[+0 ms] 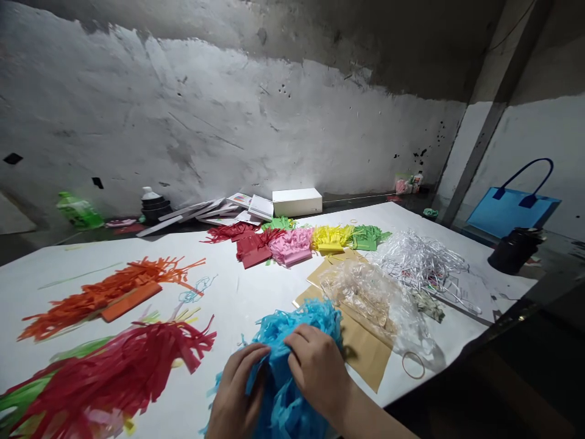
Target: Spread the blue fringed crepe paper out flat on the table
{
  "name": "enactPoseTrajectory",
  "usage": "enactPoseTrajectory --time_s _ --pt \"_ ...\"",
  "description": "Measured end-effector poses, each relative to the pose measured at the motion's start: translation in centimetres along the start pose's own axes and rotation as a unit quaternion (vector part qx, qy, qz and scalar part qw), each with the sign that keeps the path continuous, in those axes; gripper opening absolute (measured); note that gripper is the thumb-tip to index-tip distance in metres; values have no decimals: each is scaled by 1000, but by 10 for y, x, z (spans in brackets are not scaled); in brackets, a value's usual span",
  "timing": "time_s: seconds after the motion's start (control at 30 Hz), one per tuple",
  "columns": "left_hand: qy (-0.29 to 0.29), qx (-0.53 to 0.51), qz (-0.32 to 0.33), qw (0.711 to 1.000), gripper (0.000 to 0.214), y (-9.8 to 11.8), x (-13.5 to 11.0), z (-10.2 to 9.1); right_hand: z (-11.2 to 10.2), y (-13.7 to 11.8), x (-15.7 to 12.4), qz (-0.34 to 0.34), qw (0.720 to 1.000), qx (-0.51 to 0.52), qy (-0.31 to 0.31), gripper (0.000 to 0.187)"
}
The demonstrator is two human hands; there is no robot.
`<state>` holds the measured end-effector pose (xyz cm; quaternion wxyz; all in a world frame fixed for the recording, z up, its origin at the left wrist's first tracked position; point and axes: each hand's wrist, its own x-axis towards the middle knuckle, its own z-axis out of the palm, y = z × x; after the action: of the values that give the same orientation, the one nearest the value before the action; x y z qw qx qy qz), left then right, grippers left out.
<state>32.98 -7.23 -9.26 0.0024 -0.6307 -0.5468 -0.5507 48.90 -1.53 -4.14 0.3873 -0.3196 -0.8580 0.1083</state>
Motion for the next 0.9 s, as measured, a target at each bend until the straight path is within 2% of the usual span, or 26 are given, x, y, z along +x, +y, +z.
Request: enactPoseTrajectory --time_s 0.07,0.13,0.23,0.37,0.5,0.6,0.7,0.73,0.8,0.83,0.9 --pt "15 31 3 999 17 -2 -2 -2 -1 2 3 83 994 70 -17 31" --pt "10 91 24 996 15 -6 -4 -3 -2 2 6 130 986 103 -19 30" --pt "-35 197 58 978 29 -12 -2 -4 0 2 8 150 982 118 -9 31" --pt "-79 228 72 968 25 -20 5 -6 0 8 8 170 977 124 11 31" --pt "-106 230 124 960 10 -25 11 -12 -6 19 1 188 977 94 41 31" --pt "-103 236 150 955 11 -24 14 -15 -7 13 -5 171 983 22 59 38" --pt "-109 234 189 947 17 -19 16 -11 -6 -6 -1 142 980 -138 13 55" --pt "-115 231 208 943 19 -17 16 -10 -7 -11 3 151 969 -193 -21 57" --pt "-118 223 229 940 20 -12 17 -10 -12 -13 14 198 941 -264 -83 42" --pt "-109 216 227 943 20 -9 18 -12 -17 -9 20 224 927 -282 -103 35" --pt "-83 176 205 959 18 -5 22 -23 -33 8 28 267 911 -294 -113 34"
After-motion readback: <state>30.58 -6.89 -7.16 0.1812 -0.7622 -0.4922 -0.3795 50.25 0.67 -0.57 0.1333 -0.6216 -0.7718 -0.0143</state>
